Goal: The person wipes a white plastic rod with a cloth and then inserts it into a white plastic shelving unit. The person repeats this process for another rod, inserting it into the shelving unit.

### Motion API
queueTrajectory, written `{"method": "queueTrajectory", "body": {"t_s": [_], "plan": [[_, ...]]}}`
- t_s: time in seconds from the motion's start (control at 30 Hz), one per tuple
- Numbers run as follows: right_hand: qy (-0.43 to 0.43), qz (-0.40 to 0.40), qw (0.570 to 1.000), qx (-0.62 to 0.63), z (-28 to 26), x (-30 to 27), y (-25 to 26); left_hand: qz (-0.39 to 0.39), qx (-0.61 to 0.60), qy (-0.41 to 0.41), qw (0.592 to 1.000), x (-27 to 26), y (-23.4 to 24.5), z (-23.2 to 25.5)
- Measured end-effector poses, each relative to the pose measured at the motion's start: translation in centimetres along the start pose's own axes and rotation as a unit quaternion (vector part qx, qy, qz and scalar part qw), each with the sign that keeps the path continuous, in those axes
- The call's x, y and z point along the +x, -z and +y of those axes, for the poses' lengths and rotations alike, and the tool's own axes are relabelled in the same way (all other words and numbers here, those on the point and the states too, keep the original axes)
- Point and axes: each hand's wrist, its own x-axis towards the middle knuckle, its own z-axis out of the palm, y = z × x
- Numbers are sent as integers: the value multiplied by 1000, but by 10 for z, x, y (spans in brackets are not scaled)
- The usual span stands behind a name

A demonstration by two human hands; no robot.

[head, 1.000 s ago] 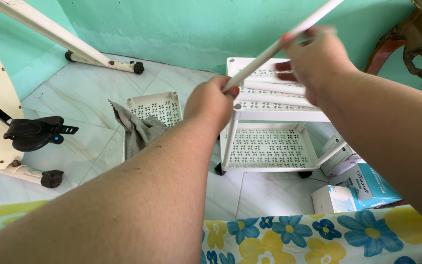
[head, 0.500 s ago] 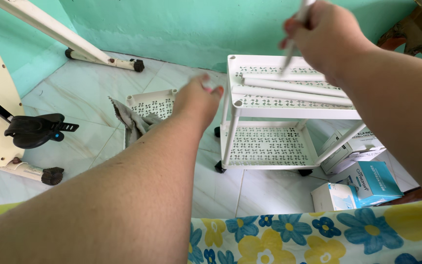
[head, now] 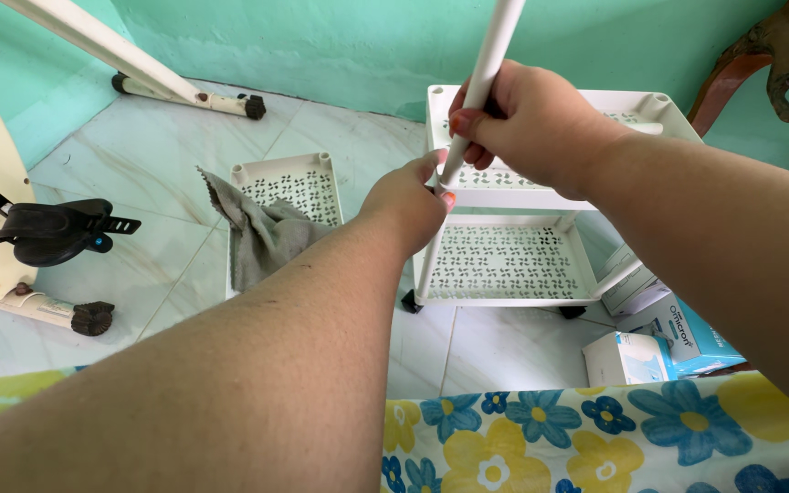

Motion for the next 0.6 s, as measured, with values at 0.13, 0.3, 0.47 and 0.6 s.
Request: {"method": "queueTrajectory", "body": {"t_s": [0.13,0.3,0.47,0.6], "plan": [[18,-3,1000,-11,5,0,-11,13,3,-8,1000,7,-6,-8],[30,11,999,-28,-3,3,-14,40,28,-52,997,16,-6,-9],[27,13,998,55,7,-4,-9,62,-11,-50,997,18,-19,-17],[144,96,978,119,1,0,-1,91,-13,-54,994,27,-14,-14]]}}
